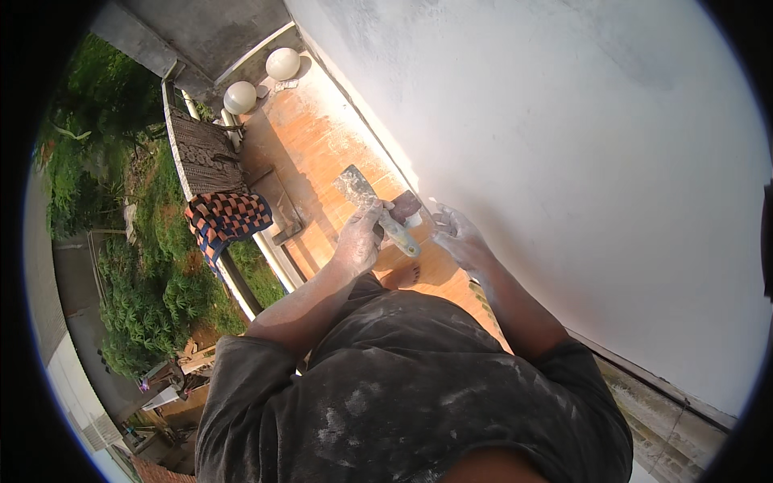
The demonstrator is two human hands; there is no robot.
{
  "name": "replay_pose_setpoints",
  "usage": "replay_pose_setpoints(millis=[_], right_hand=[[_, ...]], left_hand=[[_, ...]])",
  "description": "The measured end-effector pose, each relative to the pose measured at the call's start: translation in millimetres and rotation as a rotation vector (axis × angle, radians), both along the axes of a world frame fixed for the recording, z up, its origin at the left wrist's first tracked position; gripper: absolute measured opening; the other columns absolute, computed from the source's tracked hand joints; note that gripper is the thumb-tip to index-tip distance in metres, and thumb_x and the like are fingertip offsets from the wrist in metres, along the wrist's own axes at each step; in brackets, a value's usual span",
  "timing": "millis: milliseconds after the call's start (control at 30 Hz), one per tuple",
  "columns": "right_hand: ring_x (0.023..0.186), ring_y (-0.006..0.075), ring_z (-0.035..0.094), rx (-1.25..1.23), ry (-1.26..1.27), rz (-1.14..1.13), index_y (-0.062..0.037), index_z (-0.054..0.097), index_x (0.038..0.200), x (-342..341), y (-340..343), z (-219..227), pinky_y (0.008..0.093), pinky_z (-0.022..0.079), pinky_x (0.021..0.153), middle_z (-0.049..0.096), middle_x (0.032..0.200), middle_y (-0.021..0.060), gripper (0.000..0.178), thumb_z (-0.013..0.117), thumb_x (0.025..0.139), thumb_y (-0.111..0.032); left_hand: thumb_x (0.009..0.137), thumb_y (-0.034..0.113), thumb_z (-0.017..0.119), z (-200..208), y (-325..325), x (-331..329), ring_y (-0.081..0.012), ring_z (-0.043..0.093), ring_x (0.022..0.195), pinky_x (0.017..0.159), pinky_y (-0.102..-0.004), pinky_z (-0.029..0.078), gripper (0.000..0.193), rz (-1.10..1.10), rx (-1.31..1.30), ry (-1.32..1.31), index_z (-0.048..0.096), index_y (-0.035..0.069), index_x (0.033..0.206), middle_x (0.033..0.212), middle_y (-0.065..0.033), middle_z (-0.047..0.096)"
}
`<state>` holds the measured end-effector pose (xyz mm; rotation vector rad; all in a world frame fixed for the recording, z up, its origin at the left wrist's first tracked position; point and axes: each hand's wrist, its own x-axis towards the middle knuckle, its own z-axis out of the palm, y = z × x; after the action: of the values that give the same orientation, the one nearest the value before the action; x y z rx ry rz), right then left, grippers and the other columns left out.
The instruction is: The person smooths a white wall surface using a sanding block and a putty knife. They alternate between rubbing the wall with the sanding block and scraping or scraping off residue with the putty knife, working across different sections of the wall.
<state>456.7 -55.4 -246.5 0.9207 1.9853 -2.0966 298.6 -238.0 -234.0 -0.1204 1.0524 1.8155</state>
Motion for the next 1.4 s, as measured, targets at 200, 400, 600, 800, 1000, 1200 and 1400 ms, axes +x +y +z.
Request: replay_pose_setpoints(millis=[200, 400, 600, 800, 1000, 1200, 1400], right_hand=[[0.127, 0.0220, 0.059, -0.078, 0.133, -0.189, 0.0009, 0.049, 0.146, 13.3, -9.3, 8.0, 0.0359, 0.046, 0.107, 0.058, 0.140, 0.0146, 0.059, 0.070, 0.095, -0.018], [0.119, 0.0187, 0.063, -0.002, 0.280, -0.389, 0.0012, 0.058, 0.136, 30.2, -15.5, 32.8, 0.0342, 0.050, 0.102, 0.066, 0.127, 0.0121, 0.044, 0.068, 0.096, -0.015], [0.104, 0.0174, 0.069, 0.075, 0.337, -0.631, 0.0024, 0.061, 0.129, 55.8, -21.9, 67.9, 0.0322, 0.054, 0.093, 0.072, 0.111, 0.0093, 0.038, 0.069, 0.095, -0.013], [0.102, 0.0187, 0.069, 0.220, 0.206, -0.790, -0.0014, 0.067, 0.126, 80.3, -34.0, 103.6, 0.0336, 0.054, 0.093, 0.073, 0.113, 0.0092, 0.033, 0.068, 0.095, -0.013], [0.101, 0.0206, 0.070, 0.565, 0.181, -0.719, -0.0057, 0.073, 0.121, 64.0, -51.1, 150.2, 0.0354, 0.054, 0.093, 0.074, 0.115, 0.0088, 0.030, 0.069, 0.092, -0.011], [0.099, 0.0182, 0.071, 0.627, 0.153, -0.833, -0.0014, 0.069, 0.118, 3.4, -61.2, 175.4, 0.0332, 0.057, 0.087, 0.075, 0.102, 0.0100, 0.029, 0.074, 0.089, -0.004], [0.104, 0.0171, 0.070, 0.633, 0.203, -0.922, -0.0021, 0.066, 0.121, -55.2, -66.9, 176.7, 0.0322, 0.057, 0.091, 0.071, 0.113, 0.0109, 0.034, 0.073, 0.089, 0.000]], left_hand=[[0.111, 0.024, 0.044, 14.5, 12.0, -0.5, -0.0251, 0.068, 0.097, 0.088, -0.0412, 0.054, 0.030, -0.168, 0.268, 0.025, 0.060, -0.002, 0.117, 0.097, -0.0147, 0.068], [0.111, 0.028, 0.042, 34.7, 41.1, 0.3, -0.0330, 0.066, 0.107, 0.100, -0.0528, 0.047, 0.030, -0.503, 0.400, -0.023, 0.062, 0.006, 0.118, 0.103, -0.0185, 0.070], [0.109, 0.030, 0.048, 53.3, 65.3, -0.6, -0.0334, 0.062, 0.118, 0.102, -0.0533, 0.046, 0.031, -0.506, 0.343, 0.119, 0.062, 0.004, 0.119, 0.116, -0.0200, 0.068], [0.107, 0.027, 0.058, 98.8, 87.2, -21.0, -0.0164, 0.069, 0.089, 0.080, -0.0310, 0.057, 0.028, -0.697, 0.068, 0.643, 0.067, 0.001, 0.111, 0.106, -0.0104, 0.071], [0.093, 0.011, 0.070, 142.0, 115.7, -31.1, -0.0095, 0.061, 0.072, 0.063, -0.0269, 0.051, 0.018, -0.978, 0.190, 0.940, 0.072, -0.001, 0.106, 0.090, -0.0062, 0.072], [0.090, 0.008, 0.072, 171.2, 136.7, -79.8, -0.0097, 0.064, 0.073, 0.065, -0.0279, 0.052, 0.014, -1.248, 0.240, 0.934, 0.074, -0.002, 0.100, 0.085, -0.0051, 0.072], [0.088, 0.009, 0.075, 163.7, 138.4, -135.3, -0.0102, 0.062, 0.065, 0.060, -0.0286, 0.050, 0.016, -1.160, 0.340, 0.863, 0.074, -0.003, 0.099, 0.077, -0.0035, 0.069]])
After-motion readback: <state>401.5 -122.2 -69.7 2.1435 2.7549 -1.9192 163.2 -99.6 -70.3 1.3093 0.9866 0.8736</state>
